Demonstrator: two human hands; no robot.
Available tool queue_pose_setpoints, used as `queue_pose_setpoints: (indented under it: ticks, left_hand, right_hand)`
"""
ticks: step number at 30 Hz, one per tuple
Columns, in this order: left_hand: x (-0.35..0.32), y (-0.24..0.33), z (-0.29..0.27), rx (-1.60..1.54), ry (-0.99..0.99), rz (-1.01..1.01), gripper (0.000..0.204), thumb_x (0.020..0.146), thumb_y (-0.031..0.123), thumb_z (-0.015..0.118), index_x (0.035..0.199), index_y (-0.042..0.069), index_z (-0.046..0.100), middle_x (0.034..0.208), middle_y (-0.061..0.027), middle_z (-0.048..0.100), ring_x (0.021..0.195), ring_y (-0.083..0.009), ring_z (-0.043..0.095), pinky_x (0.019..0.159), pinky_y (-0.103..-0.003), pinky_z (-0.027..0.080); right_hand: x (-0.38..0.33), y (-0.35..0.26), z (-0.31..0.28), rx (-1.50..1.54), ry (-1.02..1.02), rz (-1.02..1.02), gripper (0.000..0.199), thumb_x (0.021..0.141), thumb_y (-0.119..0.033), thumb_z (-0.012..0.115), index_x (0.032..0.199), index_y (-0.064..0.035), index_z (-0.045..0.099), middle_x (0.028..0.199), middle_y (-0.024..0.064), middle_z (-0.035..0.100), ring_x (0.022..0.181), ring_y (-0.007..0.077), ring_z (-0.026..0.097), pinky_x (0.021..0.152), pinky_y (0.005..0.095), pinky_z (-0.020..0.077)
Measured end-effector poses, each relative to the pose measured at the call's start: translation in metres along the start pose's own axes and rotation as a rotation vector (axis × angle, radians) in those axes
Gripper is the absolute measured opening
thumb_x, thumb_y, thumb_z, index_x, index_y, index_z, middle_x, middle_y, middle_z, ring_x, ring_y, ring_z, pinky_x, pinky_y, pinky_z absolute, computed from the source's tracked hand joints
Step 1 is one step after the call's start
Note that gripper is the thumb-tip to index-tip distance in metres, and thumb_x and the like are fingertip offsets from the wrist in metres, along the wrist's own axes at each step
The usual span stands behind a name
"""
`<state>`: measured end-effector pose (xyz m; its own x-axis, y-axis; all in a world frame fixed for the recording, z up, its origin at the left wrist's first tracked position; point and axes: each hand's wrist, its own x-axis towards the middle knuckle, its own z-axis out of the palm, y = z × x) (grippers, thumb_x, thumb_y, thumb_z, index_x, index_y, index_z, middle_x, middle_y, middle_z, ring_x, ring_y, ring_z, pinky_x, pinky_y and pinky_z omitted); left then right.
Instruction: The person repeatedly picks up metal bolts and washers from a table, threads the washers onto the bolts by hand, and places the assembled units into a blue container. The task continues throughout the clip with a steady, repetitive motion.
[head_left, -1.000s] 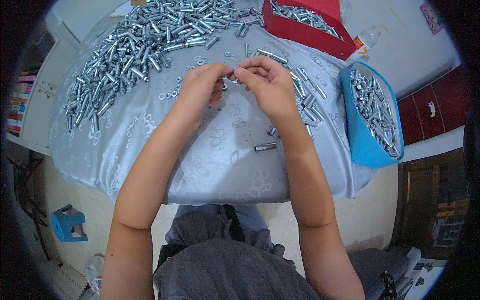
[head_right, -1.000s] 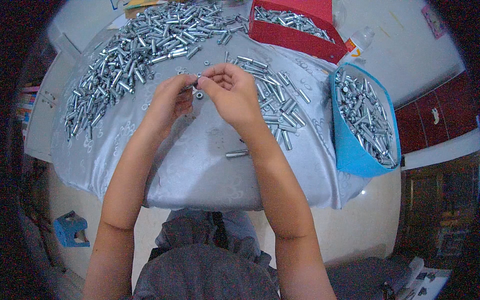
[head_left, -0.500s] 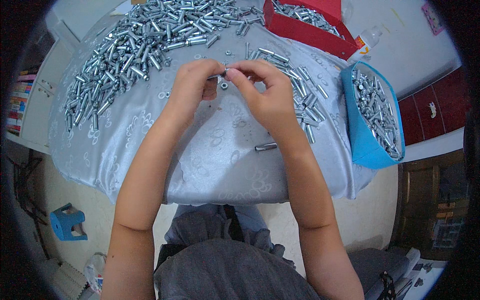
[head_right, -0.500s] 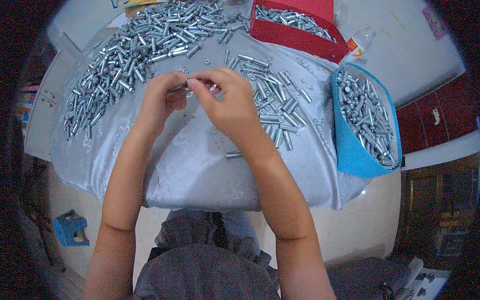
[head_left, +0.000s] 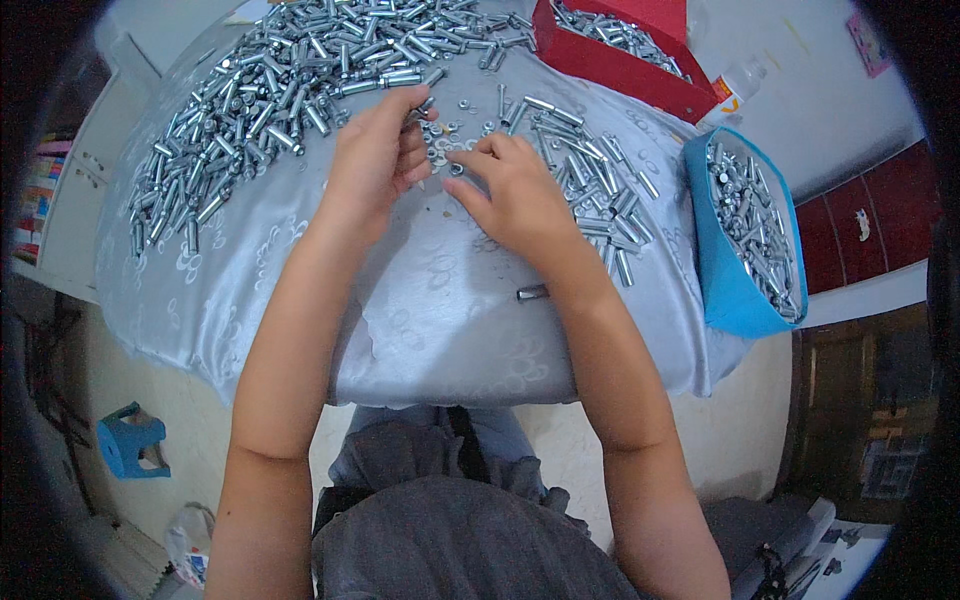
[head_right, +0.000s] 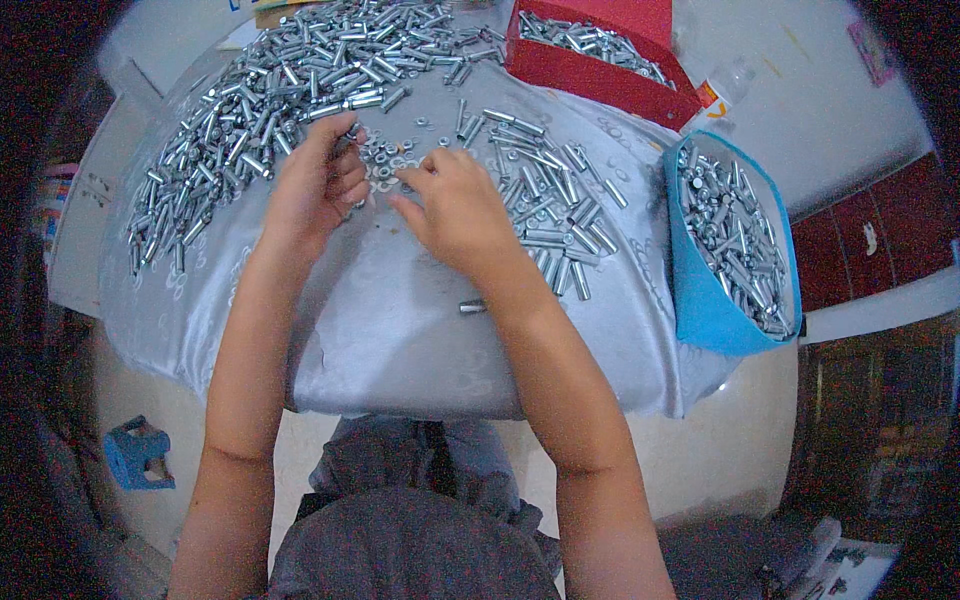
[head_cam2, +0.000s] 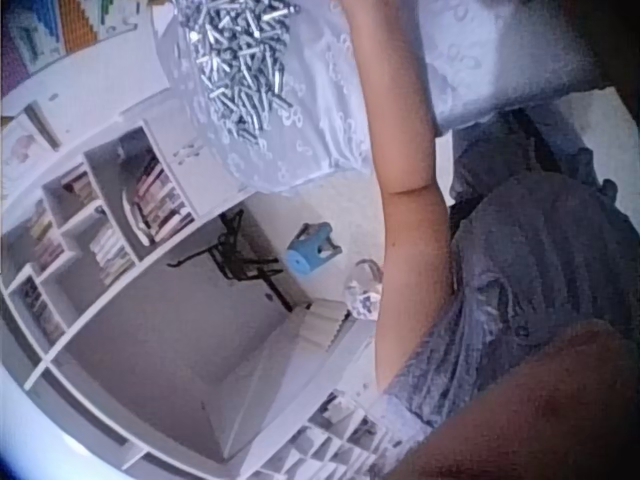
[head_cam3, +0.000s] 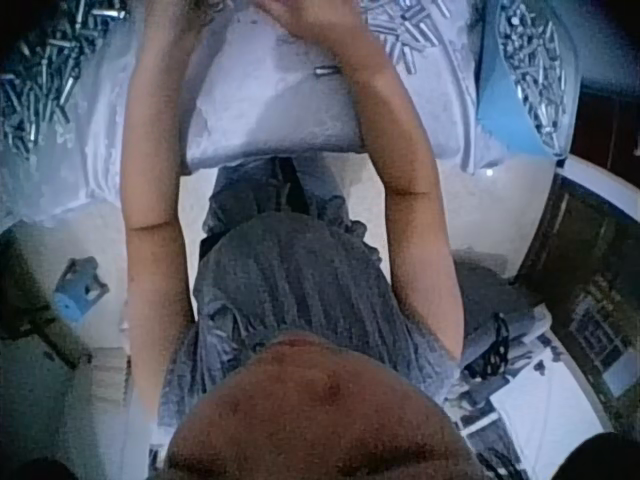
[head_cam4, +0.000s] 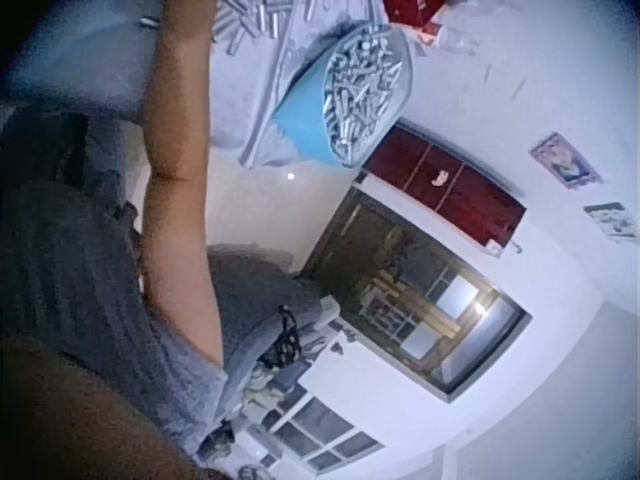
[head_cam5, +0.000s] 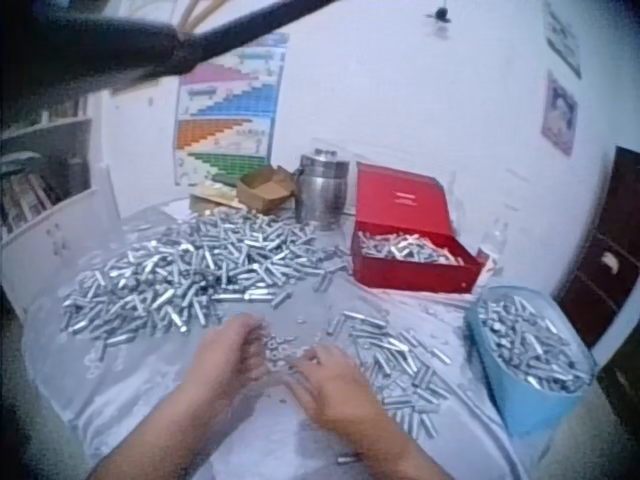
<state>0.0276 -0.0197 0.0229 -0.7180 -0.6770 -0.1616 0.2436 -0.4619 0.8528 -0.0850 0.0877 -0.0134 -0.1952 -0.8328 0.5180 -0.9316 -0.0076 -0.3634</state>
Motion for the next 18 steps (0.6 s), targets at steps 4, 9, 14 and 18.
queue_pose_setpoints:
  ticks: [4,9,14,18]
  left_hand:
    - [-0.003,-0.001,0.003,0.081,-0.003,0.007,0.023,0.081,0.027,0.055,0.074,0.005,0.051,0.051,0.0064,0.025,0.044,-0.0056,0.024,0.042,-0.022,0.022]
    - [-0.004,-0.003,0.003,0.177,0.004,-0.017,0.024,0.080,0.028,0.055,0.073,0.005,0.052,0.053,0.0058,0.031,0.046,-0.0058,0.030,0.044,-0.021,0.027]
    - [-0.004,-0.006,0.003,0.281,-0.021,-0.024,0.022,0.078,0.030,0.057,0.072,0.010,0.053,0.055,0.0062,0.034,0.047,-0.0055,0.033,0.045,-0.021,0.029]
    - [-0.006,-0.008,0.006,0.345,-0.016,-0.009,0.020,0.078,0.032,0.057,0.070,0.014,0.052,0.055,0.0062,0.036,0.048,-0.0050,0.033,0.044,-0.021,0.028]
  right_hand:
    - [0.001,0.003,0.007,-0.113,0.025,-0.025,0.019,0.070,-0.019,0.064,0.081,-0.0041,0.062,0.088,0.0108,0.054,0.087,0.0280,0.049,0.076,0.0374,0.0403]
    - [0.002,0.000,0.004,-0.128,-0.014,0.017,0.018,0.070,-0.017,0.064,0.079,-0.0025,0.061,0.084,0.0112,0.056,0.084,0.0302,0.050,0.073,0.0385,0.0414]
    - [0.010,-0.012,-0.012,0.656,0.098,0.399,0.016,0.075,-0.010,0.063,0.085,0.0017,0.059,0.077,0.0077,0.060,0.070,0.0193,0.057,0.063,0.0281,0.0456]
    - [0.012,-0.014,-0.023,1.132,0.178,0.439,0.017,0.078,-0.007,0.062,0.090,0.0041,0.058,0.080,0.0068,0.061,0.070,0.0103,0.057,0.062,0.0210,0.0458]
